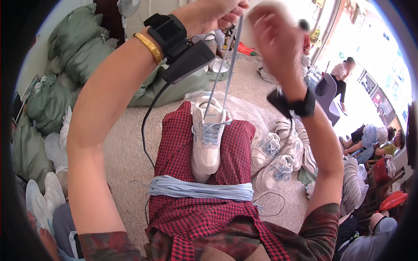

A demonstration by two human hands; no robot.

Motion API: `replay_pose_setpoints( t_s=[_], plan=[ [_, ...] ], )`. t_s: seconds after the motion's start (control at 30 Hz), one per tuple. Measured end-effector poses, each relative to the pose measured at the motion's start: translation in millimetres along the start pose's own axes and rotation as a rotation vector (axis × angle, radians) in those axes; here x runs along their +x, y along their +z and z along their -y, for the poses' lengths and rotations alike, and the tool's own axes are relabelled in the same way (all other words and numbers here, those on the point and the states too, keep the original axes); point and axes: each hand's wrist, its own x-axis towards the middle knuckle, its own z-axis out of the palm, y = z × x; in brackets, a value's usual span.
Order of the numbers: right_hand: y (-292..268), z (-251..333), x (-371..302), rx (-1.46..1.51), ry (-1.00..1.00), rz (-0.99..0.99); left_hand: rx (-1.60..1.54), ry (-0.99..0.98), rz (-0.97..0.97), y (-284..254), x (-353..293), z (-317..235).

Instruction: Insert and thread laces through the eyelets of a shoe.

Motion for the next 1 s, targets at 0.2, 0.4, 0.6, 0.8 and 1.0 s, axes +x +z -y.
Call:
replay_pose_setpoints(
  t_s=[0.2,0.4,0.6,0.8,1.0],
  plan=[
    [57.9,-5.3,-90.7,-0.049,-0.375,0.629,-0.021,-0.008,-0.007,-15.2,-13.2,-0.7],
    [21.4,-40.9,-134.6,0.123,-0.283,0.638,-0.151,0.013,-0.248,-133.9,-99.1,62.1],
    [-4.9,-89.1,-186.7,0.181,0.073,0.616,-0.271,-0.348,-0.667,-220.0,-264.5,191.7],
    [2.5,-104.7,-205.1,0.004,0.019,0.707,0.848,-0.123,-0.839,-136.2,-264.0,257.4],
    [-30.1,-103.1,-178.7,-0.161,0.032,0.9,0.783,0.077,-0.293,-22.6,-185.1,208.5]
  ],
)
